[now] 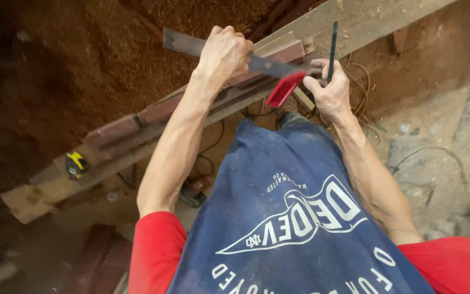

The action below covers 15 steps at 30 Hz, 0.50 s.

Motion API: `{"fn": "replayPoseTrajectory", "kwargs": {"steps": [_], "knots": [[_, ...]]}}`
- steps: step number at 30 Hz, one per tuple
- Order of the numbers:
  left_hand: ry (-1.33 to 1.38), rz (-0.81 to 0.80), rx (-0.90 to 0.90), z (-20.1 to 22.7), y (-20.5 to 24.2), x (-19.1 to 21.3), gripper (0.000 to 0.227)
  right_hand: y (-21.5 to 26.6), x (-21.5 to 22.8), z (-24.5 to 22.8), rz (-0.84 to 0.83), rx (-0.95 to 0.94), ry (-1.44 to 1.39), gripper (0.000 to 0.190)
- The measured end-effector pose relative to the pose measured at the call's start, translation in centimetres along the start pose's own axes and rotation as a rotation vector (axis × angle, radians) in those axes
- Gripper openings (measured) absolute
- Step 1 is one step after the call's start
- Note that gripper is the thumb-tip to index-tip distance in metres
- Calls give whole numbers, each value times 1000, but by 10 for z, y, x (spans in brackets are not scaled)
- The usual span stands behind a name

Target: The person uses a red try square and a pencil to mark lines on a long reddish-brown wooden plank. After marking, the person uses an angle grinder to sand the surface of the plank.

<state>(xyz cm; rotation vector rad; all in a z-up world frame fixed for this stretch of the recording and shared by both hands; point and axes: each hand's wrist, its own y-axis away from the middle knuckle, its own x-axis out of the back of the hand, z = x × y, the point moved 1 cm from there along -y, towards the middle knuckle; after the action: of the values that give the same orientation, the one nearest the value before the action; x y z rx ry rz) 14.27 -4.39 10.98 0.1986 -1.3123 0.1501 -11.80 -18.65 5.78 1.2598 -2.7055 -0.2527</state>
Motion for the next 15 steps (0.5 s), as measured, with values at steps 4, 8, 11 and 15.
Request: {"fn": "replayPoseTrajectory", "kwargs": {"steps": [4,8,11,15], "knots": [[-51,-127,-167,-2,-23,-21,12,15,-4,21,12,-103,58,33],[-22,-158,-226,-6,-29,-40,13,21,-21,36,-2,-33,248,39],[40,128,-148,-6,-25,-54,18,22,-26,41,113,-55,304,39],[224,358,-38,10,-15,-72,64,15,-44,45,244,-153,178,43]]}}
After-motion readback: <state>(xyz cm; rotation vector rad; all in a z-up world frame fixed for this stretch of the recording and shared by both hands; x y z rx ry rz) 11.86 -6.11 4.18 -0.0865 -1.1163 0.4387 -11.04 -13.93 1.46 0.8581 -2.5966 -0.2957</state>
